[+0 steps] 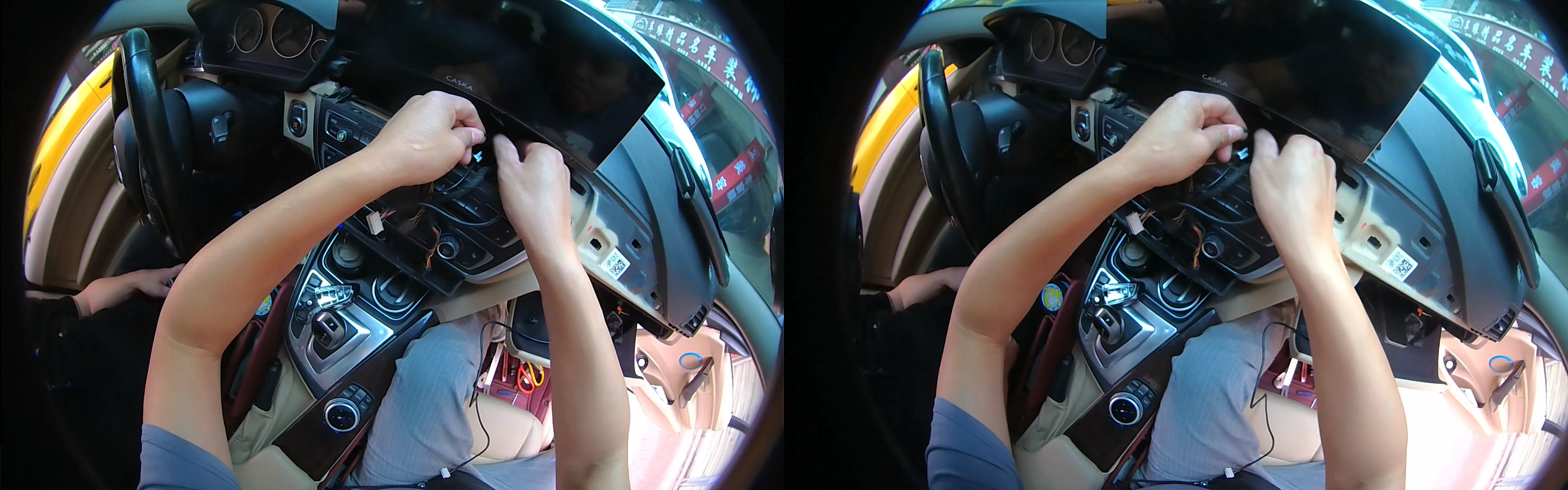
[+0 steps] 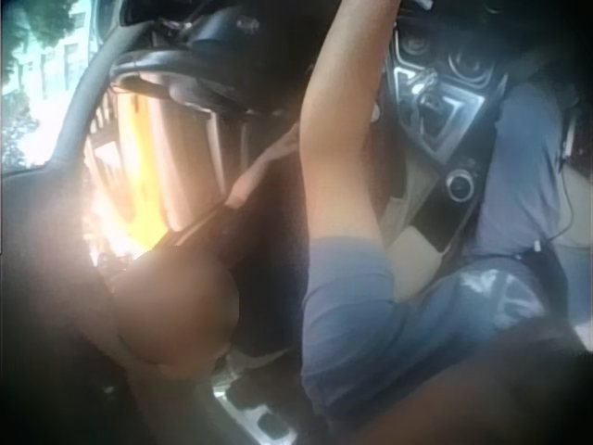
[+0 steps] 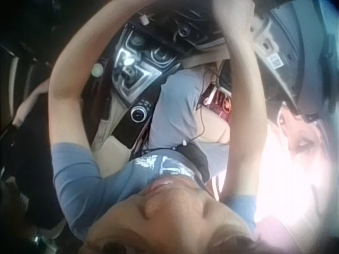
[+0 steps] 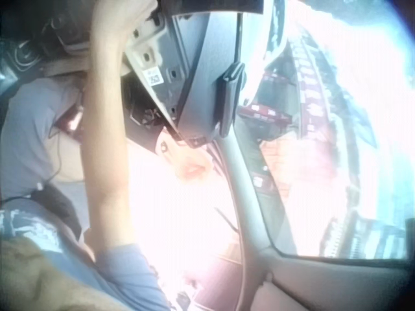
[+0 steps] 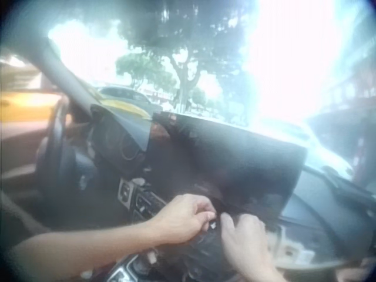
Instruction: The person works inside a car with the dashboard partially disassembled, routing wires and connecting white plastic connectors behind the center console. They handle multiple wire bundles and connectors, aligning and plugging them together by hand.
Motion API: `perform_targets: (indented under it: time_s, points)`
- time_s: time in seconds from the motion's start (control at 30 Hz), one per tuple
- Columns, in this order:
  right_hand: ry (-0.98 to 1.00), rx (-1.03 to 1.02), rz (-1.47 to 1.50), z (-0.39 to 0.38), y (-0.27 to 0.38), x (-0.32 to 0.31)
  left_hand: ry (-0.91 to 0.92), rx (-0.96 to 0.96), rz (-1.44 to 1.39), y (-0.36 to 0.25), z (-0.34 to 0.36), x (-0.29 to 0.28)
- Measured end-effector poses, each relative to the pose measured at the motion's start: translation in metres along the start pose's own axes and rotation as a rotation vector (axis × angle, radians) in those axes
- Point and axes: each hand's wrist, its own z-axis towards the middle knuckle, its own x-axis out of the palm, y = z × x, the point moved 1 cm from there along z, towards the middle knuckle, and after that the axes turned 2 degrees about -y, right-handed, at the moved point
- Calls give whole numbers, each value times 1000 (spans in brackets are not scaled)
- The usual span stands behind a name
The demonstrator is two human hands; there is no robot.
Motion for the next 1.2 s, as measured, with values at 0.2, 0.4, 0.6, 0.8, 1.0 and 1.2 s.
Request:
perform_targets:
  time_s: [0.2,0.4,0.6,0.8,1.0,1.2]
  points:
    - [-7,179,-6,17,4,14,165,-27,0,-3,8,-13]
    - [45,160,61,22,-8,13,39,-90,136,5,19,-13]
    - [238,240,436,13,-7,3,-112,-38,309,18,19,-7]
    - [258,159,415,9,-9,0,-129,118,225,27,14,-11]
    - [24,-290,18,-16,-19,7,-209,371,560,16,0,-2]
    - [-291,-704,-314,-70,-32,8,-190,278,392,1,17,24]
